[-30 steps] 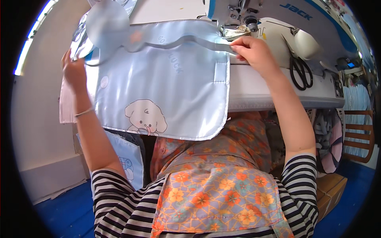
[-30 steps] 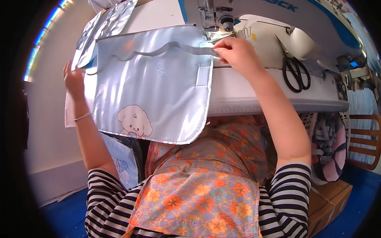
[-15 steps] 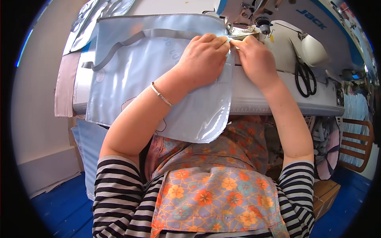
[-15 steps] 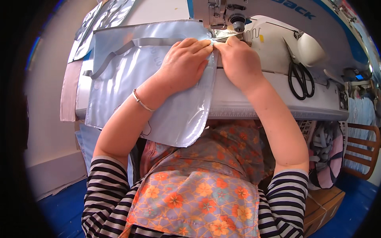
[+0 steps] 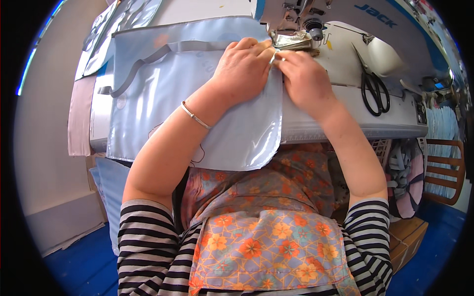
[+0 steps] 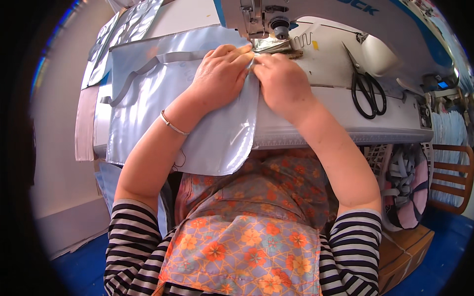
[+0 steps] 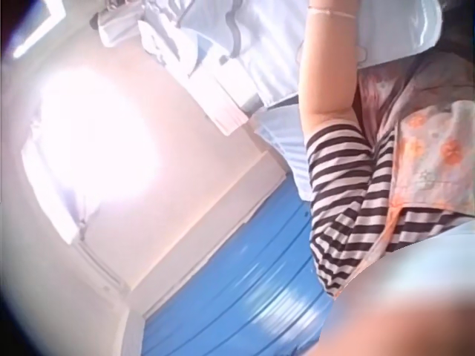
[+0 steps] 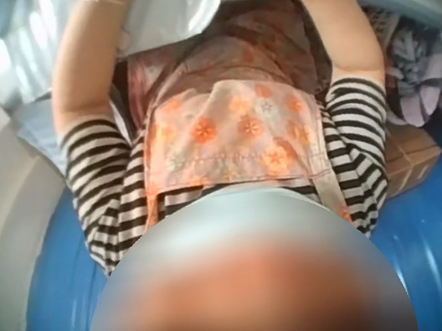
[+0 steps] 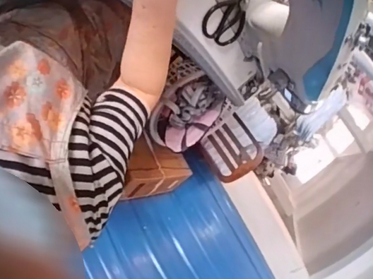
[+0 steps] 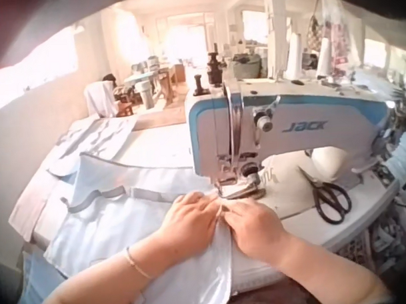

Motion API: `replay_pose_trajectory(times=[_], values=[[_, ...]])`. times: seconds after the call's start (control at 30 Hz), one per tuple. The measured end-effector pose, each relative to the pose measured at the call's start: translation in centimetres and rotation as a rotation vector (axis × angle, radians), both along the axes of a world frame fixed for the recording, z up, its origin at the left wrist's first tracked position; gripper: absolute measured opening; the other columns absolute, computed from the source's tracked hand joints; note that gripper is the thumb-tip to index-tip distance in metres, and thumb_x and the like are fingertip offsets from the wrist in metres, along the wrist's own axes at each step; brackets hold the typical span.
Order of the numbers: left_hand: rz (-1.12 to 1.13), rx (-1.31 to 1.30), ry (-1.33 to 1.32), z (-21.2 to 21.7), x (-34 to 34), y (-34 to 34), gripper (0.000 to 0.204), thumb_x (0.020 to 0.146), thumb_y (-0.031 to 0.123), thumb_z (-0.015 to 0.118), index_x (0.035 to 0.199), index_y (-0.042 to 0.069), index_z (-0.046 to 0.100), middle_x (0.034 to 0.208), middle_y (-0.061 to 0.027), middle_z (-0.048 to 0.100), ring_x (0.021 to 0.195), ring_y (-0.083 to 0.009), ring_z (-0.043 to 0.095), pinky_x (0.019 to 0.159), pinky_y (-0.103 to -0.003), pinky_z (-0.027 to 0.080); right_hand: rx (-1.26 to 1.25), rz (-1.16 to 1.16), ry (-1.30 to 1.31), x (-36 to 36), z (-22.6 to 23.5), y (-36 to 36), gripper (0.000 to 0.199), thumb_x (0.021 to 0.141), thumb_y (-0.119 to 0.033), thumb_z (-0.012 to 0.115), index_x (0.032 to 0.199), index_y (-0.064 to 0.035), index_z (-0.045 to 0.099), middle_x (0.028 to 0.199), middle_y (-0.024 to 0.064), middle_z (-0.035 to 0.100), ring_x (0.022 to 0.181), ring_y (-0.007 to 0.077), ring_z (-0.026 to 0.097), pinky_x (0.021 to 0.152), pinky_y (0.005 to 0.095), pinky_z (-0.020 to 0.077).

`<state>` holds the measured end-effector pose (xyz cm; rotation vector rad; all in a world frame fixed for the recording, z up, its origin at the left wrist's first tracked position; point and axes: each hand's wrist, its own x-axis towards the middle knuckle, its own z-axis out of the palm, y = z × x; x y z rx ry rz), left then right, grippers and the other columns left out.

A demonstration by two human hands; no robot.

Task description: Sewing handles and straps onto fabric bags using an industrial sewing machine.

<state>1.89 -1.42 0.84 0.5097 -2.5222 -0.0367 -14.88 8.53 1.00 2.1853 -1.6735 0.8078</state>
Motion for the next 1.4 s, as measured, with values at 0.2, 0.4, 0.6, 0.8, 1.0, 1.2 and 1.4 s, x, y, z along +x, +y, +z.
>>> replay_pose_trajectory(times=[0.2, 0.4, 0.6, 0.8, 1.0, 1.2, 1.4], values=[[0.008, 0.096, -0.067, 0.3, 0.5, -1.0, 0.034, 0.087, 0.015, 0.06, 0.119, 0.005, 0.066, 0.131, -0.0095, 0.064, 0.123, -0.0287, 0.055, 0.104, -0.043, 0.042, 0.012, 0.074, -0.052, 0.3, -0.2, 0.6, 0.027, 0.079, 0.0, 0.064, 0.105, -0.0006, 0.07, 0.11, 0.0105, 0.07, 0.103, 0.0278, 0.065, 0.09, 0.0364, 0.0542], [0.279, -0.199, -0.095, 1.8, 4.2, -6.2, 0.047, 0.083, 0.016, 0.063, 0.129, 0.008, 0.062, 0.133, -0.0106, 0.061, 0.126, -0.0276, 0.054, 0.107, -0.044, 0.04, 0.015, 0.076, -0.024, 0.3, 0.1, 0.6, 0.028, 0.078, 0.002, 0.063, 0.105, -0.001, 0.07, 0.11, 0.0101, 0.07, 0.102, 0.0272, 0.065, 0.089, 0.0361, 0.0543], [0.519, -0.13, -0.35, 2.3, 10.9, -11.9, 0.039, 0.084, 0.015, 0.059, 0.121, 0.008, 0.066, 0.107, -0.0136, 0.071, 0.101, -0.032, 0.067, 0.092, -0.044, 0.049, 0.023, 0.094, 0.002, 0.5, 0.1, 0.4, 0.03, 0.077, 0.003, 0.063, 0.105, -0.0014, 0.07, 0.11, 0.0097, 0.07, 0.101, 0.0274, 0.065, 0.088, 0.0358, 0.0545], [0.341, 0.591, -0.039, 7.0, 12.9, -3.2, 0.036, 0.086, 0.008, 0.067, 0.122, 0.005, 0.065, 0.078, -0.0073, 0.064, 0.07, -0.0172, 0.062, 0.07, -0.03, 0.052, 0.046, 0.08, -0.078, 0.0, 0.0, 1.0, 0.028, 0.079, 0.004, 0.062, 0.105, -0.0012, 0.07, 0.112, 0.0097, 0.07, 0.101, 0.0287, 0.065, 0.089, 0.0376, 0.0548], [-0.254, 1.059, 0.259, 9.4, 12.9, 9.2, 0.038, 0.086, -0.006, 0.06, 0.124, 0.0, 0.063, 0.097, -0.0087, 0.069, 0.087, -0.0157, 0.068, 0.079, -0.028, 0.053, 0.1, 0.401, -0.744, 7.2, 2.7, 6.3, 0.041, 0.084, 0.0, 0.065, 0.125, -0.0002, 0.059, 0.116, 0.0141, 0.068, 0.106, 0.0223, 0.065, 0.093, 0.037, 0.0515], [-0.302, 1.135, 0.728, 8.2, 9.7, 11.0, 0.037, 0.094, -0.011, 0.046, 0.128, -0.003, 0.058, 0.121, -0.0105, 0.066, 0.088, -0.0116, 0.063, 0.08, -0.025, 0.052, 0.803, 0.515, -1.352, 10.6, 3.8, 9.1, 0.056, 0.091, -0.004, 0.065, 0.143, -0.0051, 0.045, 0.114, 0.0074, 0.062, 0.104, 0.0124, 0.06, 0.09, 0.0308, 0.0504], [-0.129, 1.13, 0.785, 7.6, 8.8, 10.3, 0.039, 0.098, -0.009, 0.044, 0.134, 0.0, 0.054, 0.13, -0.0107, 0.062, 0.095, -0.0108, 0.064, 0.085, -0.025, 0.053, 0.649, 0.492, -1.339, 7.7, 3.7, 9.2, 0.075, 0.088, -0.004, 0.07, 0.153, -0.0096, 0.032, 0.11, 0.0036, 0.062, 0.088, 0.0113, 0.062, 0.087, 0.0277, 0.0515]])
